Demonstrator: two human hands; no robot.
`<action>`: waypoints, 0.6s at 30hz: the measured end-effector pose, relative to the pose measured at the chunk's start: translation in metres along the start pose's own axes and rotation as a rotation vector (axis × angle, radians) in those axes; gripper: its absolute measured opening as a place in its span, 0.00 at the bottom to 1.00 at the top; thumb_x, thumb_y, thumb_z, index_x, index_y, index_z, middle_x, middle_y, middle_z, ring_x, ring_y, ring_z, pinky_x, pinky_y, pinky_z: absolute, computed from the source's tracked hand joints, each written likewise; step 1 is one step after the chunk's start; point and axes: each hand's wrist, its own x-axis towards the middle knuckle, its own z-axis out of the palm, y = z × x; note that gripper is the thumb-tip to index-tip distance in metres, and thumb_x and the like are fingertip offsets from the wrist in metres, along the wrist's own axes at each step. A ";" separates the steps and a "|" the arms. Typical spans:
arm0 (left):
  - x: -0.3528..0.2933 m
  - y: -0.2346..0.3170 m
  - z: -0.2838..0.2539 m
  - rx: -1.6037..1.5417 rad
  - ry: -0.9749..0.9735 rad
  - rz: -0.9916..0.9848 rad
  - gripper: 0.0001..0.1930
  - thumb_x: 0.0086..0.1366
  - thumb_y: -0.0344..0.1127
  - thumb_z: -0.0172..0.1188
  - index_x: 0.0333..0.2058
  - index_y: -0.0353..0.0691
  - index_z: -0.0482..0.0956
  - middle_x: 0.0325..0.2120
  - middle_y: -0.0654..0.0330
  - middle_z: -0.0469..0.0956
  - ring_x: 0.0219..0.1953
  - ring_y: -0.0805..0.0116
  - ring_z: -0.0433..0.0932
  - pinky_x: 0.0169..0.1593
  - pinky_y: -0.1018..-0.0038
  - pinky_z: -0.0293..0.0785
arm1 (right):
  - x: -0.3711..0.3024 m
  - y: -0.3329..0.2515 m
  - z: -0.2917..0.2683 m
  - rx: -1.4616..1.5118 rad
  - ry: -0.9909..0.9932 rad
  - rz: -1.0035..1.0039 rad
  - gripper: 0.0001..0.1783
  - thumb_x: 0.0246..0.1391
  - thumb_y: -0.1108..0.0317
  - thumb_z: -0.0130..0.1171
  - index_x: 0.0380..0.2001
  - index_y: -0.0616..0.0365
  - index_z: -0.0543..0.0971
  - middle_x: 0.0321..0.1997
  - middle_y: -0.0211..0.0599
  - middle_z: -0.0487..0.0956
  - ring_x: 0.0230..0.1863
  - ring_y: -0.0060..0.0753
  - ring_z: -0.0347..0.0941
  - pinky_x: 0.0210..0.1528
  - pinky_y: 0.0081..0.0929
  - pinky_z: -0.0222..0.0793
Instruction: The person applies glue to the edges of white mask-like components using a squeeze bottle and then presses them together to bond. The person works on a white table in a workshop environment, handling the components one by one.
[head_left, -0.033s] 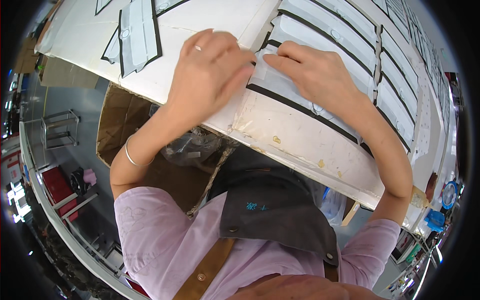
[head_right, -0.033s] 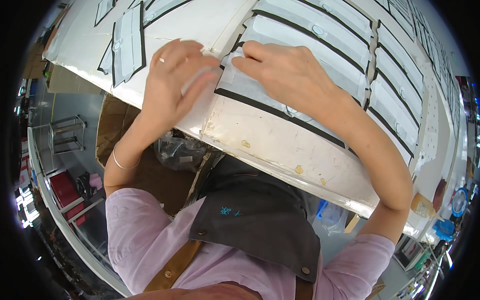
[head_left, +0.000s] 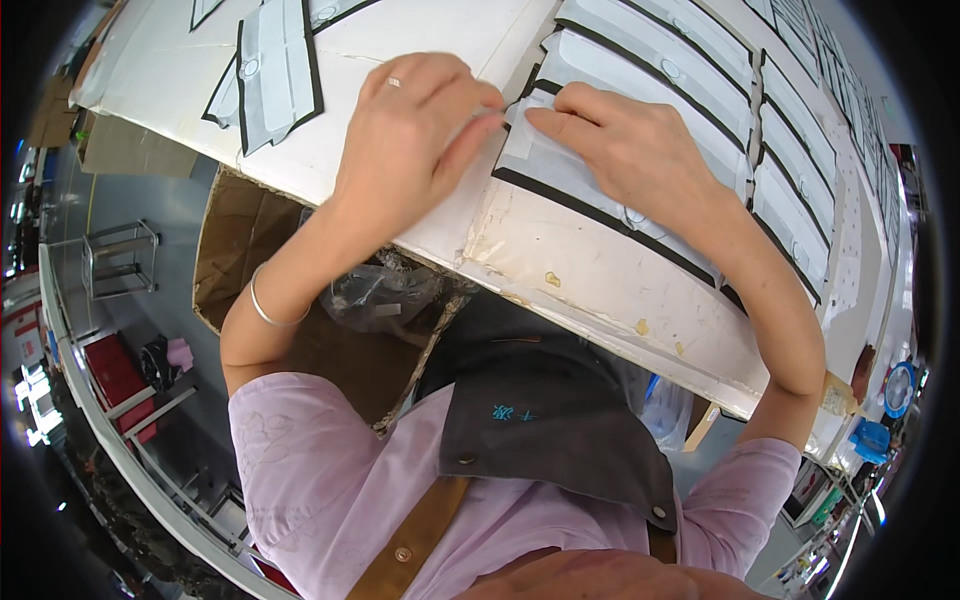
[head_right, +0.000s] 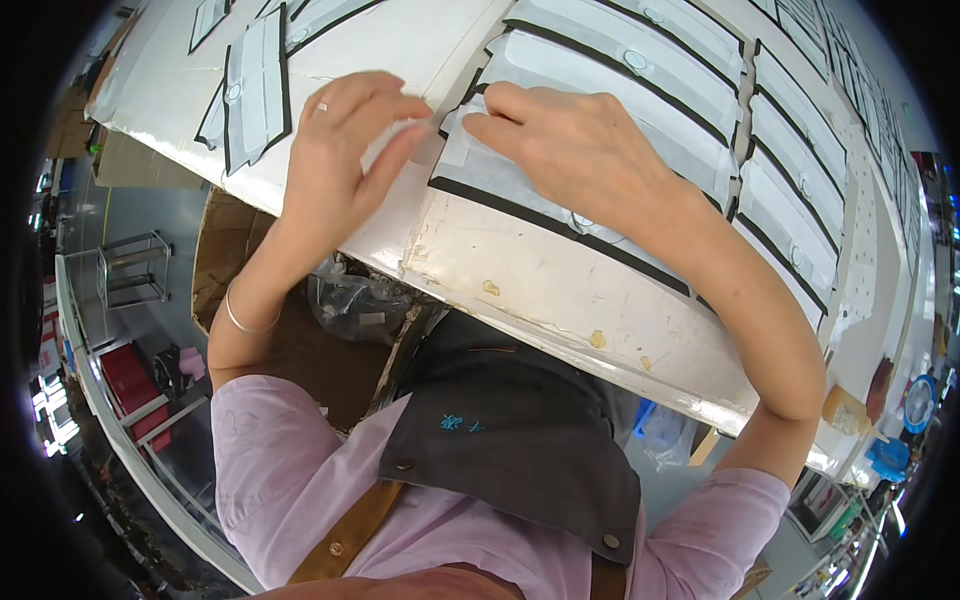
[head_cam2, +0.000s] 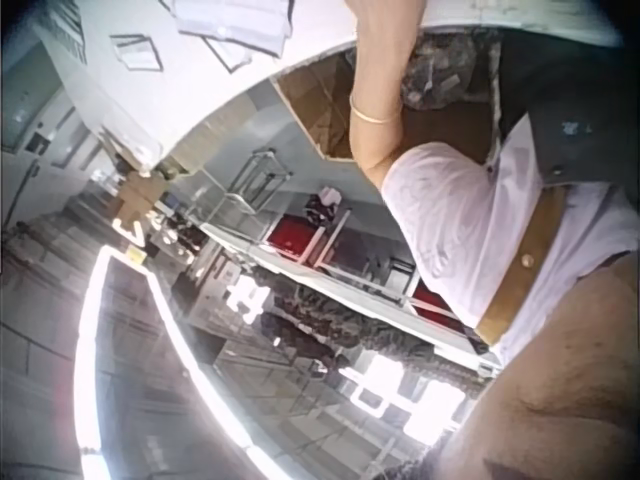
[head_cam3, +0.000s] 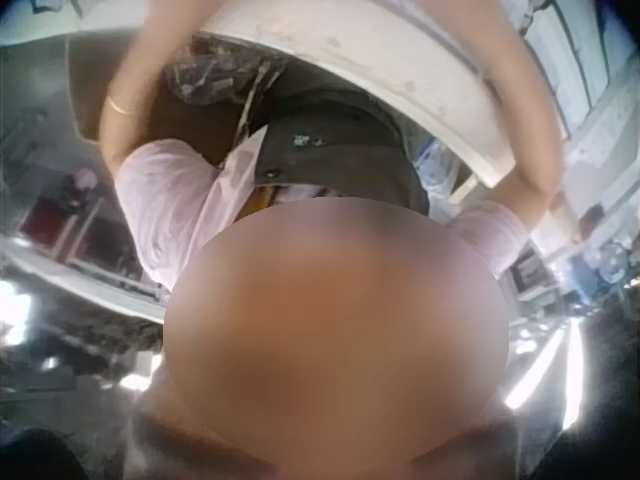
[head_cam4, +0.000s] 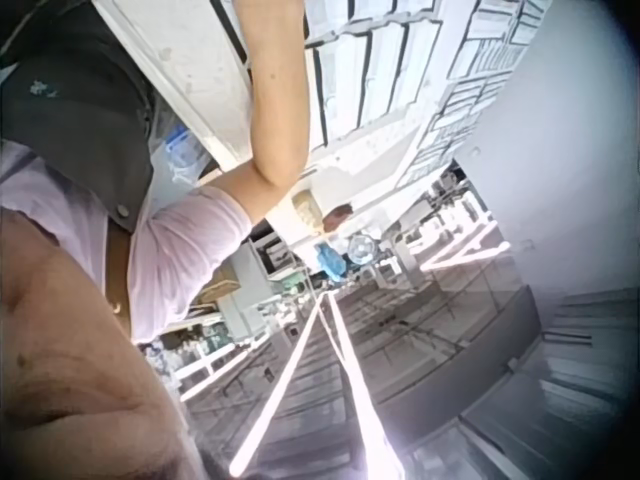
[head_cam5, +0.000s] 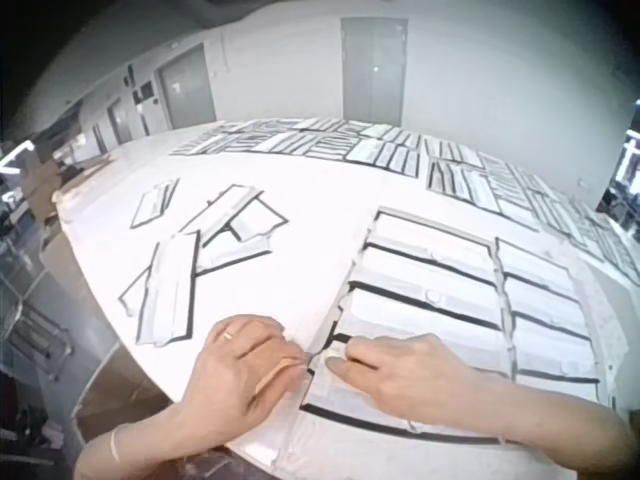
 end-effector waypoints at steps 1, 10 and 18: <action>0.006 -0.006 0.003 -0.013 0.049 -0.038 0.11 0.58 0.41 0.71 0.38 0.45 0.87 0.35 0.61 0.79 0.50 0.60 0.79 0.61 0.60 0.66 | 0.000 0.000 0.000 -0.003 0.008 -0.006 0.15 0.52 0.74 0.59 0.44 0.54 0.81 0.38 0.29 0.76 0.38 0.31 0.79 0.32 0.29 0.77; 0.036 0.004 0.005 0.126 -0.090 -0.002 0.04 0.53 0.32 0.69 0.28 0.43 0.84 0.25 0.67 0.80 0.40 0.64 0.79 0.55 0.64 0.69 | -0.001 -0.002 -0.001 0.008 -0.014 -0.013 0.16 0.53 0.74 0.58 0.47 0.59 0.79 0.40 0.32 0.76 0.40 0.31 0.79 0.34 0.30 0.79; 0.041 0.000 0.008 -0.157 -0.221 -0.397 0.06 0.58 0.34 0.67 0.31 0.39 0.87 0.24 0.63 0.82 0.30 0.71 0.79 0.47 0.72 0.75 | -0.003 -0.001 0.001 0.022 -0.045 -0.029 0.18 0.52 0.75 0.58 0.48 0.61 0.78 0.41 0.33 0.74 0.42 0.33 0.77 0.37 0.30 0.78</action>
